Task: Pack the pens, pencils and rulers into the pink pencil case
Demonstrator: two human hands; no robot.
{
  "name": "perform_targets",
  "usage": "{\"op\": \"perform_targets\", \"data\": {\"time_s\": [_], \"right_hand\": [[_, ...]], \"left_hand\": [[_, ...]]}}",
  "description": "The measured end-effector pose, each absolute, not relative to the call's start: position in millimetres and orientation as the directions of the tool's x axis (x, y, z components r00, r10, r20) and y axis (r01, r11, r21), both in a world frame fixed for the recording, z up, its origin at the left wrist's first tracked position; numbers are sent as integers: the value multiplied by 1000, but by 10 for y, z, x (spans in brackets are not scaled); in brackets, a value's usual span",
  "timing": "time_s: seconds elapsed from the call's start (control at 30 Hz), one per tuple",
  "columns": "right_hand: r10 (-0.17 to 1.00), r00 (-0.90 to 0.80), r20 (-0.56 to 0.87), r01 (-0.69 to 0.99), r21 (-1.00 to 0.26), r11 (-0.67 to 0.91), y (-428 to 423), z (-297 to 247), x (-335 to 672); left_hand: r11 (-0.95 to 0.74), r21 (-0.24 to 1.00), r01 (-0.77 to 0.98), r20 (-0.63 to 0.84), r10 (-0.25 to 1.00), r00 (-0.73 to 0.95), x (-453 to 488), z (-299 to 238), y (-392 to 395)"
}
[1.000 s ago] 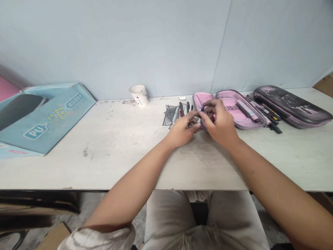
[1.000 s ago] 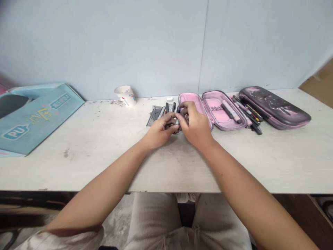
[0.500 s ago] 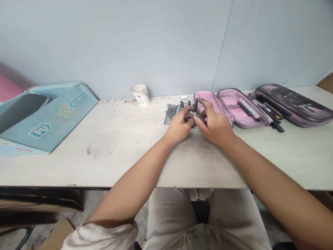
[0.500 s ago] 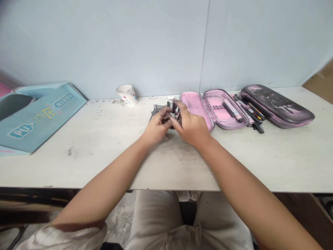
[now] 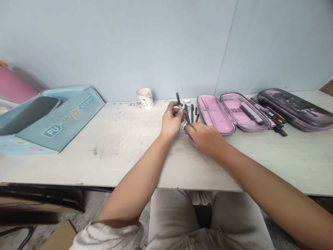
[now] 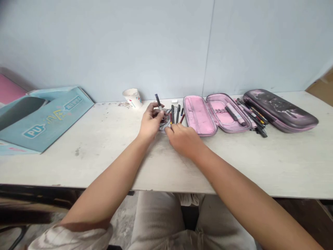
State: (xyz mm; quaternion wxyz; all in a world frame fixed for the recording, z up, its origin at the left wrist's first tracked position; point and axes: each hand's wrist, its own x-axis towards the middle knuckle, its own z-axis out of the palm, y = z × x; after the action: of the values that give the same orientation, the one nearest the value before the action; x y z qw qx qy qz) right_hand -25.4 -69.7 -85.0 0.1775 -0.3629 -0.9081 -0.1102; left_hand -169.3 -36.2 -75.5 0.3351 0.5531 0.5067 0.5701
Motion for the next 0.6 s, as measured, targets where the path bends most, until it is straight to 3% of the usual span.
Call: {"op": "perform_targets", "data": {"time_s": [0.07, 0.2, 0.33, 0.43, 0.6], "right_hand": [[637, -580, 508, 732, -19, 681, -628, -826, -158], [662, -268, 700, 702, -329, 632, -448, -753, 123], [679, 17, 734, 592, -554, 585, -302, -716, 355], [681, 64, 730, 556, -593, 583, -256, -722, 404], [693, -67, 718, 557, -549, 623, -272, -729, 330]], "left_hand": [[-276, 940, 200, 310, 936, -166, -1718, -782, -333], [-274, 900, 338, 342, 926, -159, -1768, -830, -300], [-274, 755, 596, 385, 921, -63, -1767, -849, -329], [-304, 655, 692, 396, 918, 29, -1737, -835, -371], [-366, 572, 734, 392, 908, 148, -1678, -797, -434]]}}
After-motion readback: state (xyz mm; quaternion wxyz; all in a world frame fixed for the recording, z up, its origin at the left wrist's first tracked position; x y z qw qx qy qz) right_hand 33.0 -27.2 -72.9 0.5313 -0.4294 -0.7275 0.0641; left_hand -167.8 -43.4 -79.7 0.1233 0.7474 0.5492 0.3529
